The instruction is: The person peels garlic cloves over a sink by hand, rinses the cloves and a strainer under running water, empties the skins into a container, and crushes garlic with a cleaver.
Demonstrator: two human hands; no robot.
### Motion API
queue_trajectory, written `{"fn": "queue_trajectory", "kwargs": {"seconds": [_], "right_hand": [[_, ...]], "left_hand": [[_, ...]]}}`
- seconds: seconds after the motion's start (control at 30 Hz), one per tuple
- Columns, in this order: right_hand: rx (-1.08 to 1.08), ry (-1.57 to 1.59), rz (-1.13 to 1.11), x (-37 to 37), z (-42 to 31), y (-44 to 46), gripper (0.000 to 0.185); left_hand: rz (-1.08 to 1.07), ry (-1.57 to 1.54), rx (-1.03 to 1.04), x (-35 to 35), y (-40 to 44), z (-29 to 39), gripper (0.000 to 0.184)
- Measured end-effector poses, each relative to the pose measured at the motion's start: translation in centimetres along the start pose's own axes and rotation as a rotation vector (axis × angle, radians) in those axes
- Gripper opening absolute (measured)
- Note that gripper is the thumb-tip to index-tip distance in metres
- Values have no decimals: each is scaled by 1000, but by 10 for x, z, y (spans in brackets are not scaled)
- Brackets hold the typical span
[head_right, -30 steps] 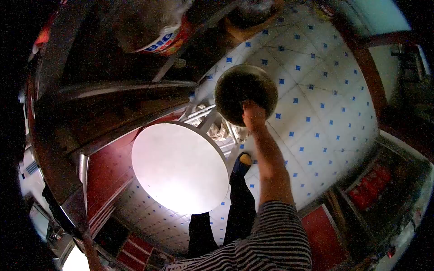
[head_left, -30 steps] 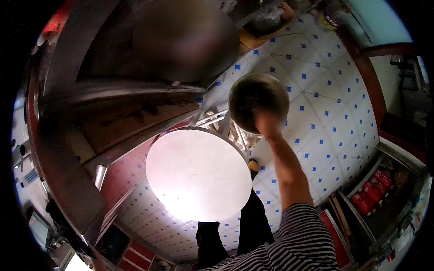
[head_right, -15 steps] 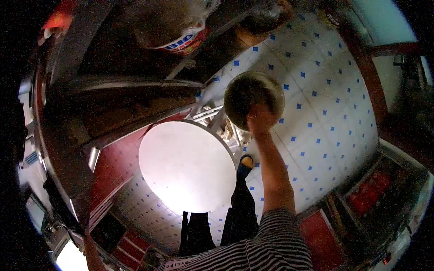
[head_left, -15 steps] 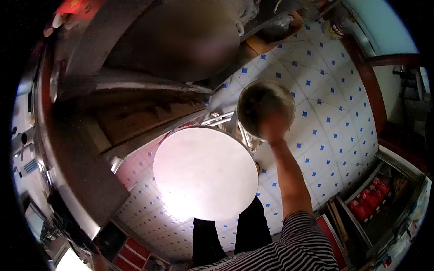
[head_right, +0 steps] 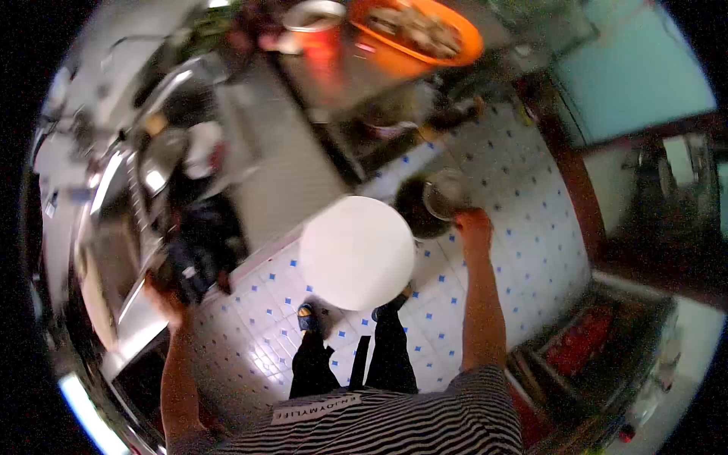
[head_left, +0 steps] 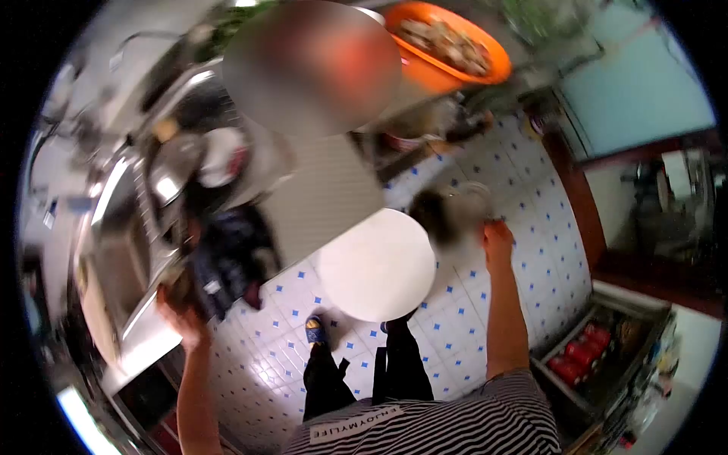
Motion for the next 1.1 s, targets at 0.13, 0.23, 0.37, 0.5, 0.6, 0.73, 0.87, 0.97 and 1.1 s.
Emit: {"fn": "queue_trajectory", "kwargs": {"seconds": [0.13,0.23,0.37,0.5,0.6,0.73,0.87,0.97,1.1], "right_hand": [[-35,146,-112,53,-120,-99,27],[-133,222,-253,119,-191,-182,24],[-174,51,-506,279,-253,-329,23],[-242,-319,-857,472,-253,-436,12],[-51,-357,-867,603,-184,-450,9],[106,-571,-632,706,-45,-420,8],[201,-593,-451,745,40,-408,11],[65,-795,-460,723,-16,-430,11],[-1056,-676,-575,691,-222,-477,9]], "left_hand": [[-95,278,54,-7,13,51,68],[-149,78,-112,-11,41,77,66],[-254,-432,-124,-22,40,44,64],[-332,-579,-119,-113,66,-9,51],[-259,-599,-152,-170,68,-77,38],[-89,-541,-518,-224,58,-163,22],[-59,-476,-660,-233,51,-198,13],[-123,-453,-682,-218,57,-200,15],[-263,-494,-769,-162,76,-204,15]]}}
Point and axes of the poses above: each hand's wrist, its own y-axis towards the middle knuckle, its own x-axis out of the palm, z = x × y, the point moved 8 cm from there along y, towards the middle knuckle, and after that the axes turned 10 degrees about z, right-handed, at the moved point
